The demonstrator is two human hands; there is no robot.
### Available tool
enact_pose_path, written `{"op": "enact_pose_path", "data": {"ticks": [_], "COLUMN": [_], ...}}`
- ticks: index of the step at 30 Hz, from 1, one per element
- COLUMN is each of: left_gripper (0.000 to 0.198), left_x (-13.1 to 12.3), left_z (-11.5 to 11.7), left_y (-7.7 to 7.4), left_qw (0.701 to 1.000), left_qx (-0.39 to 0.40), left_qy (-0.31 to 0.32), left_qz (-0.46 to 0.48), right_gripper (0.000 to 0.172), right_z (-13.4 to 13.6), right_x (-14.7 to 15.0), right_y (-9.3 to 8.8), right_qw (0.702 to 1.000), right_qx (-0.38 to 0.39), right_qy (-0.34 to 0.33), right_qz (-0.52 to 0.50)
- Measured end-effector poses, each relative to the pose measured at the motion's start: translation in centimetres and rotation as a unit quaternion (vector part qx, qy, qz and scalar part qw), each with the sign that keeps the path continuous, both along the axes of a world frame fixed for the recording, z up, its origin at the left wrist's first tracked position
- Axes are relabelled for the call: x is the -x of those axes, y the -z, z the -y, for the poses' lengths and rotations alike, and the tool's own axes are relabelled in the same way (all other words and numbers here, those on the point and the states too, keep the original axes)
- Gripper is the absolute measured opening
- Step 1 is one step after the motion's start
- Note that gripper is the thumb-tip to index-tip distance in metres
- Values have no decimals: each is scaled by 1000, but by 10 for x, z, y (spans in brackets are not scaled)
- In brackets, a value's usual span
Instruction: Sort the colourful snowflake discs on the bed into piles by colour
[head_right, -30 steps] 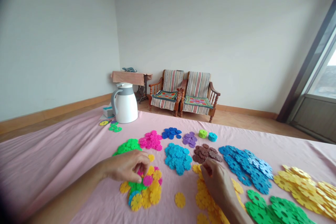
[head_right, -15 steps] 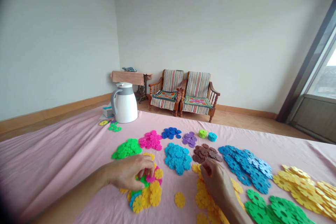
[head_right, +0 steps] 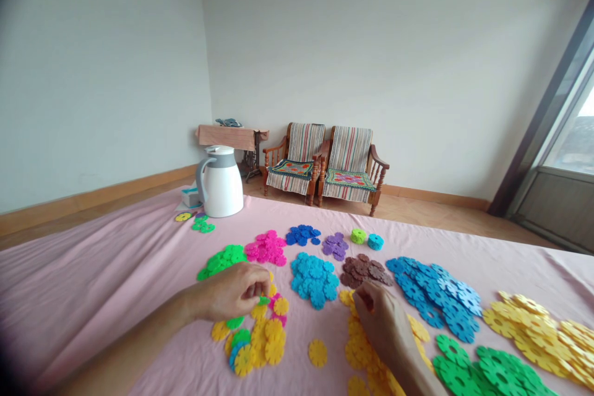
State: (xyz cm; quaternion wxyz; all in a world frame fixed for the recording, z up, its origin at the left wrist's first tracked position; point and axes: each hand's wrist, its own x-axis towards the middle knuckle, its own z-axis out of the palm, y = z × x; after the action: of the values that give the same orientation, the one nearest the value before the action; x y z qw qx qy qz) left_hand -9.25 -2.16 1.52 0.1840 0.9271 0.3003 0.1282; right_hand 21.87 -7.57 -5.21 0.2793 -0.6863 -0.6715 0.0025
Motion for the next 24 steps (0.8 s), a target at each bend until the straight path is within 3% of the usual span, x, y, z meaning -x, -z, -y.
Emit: {"op": "enact_pose_path", "data": {"ticks": [4,14,19,24], "left_gripper": [26,17,14,17], "left_x": [1,-1,7,20], "left_z": [-2,0,-9,-21], "left_y": [0,-2,0,-1], "left_qw": [998,997,988,953], "left_qx": [-49,-62,-76,-149], "left_qy": [-37,-55,-135,-251], "left_qz": [-14,-8,-30,-76], "right_gripper": [21,19,20,19], "right_z": [1,2,3,2], "right_x": [1,4,4,1], "right_y": [-2,-4,-5,-2], "right_qw": [1000,1000,1000,1000], "right_qx": [1,7,7,1], "right_qy": [-5,-20,-21,-19], "right_qz": [2,4,3,4]}}
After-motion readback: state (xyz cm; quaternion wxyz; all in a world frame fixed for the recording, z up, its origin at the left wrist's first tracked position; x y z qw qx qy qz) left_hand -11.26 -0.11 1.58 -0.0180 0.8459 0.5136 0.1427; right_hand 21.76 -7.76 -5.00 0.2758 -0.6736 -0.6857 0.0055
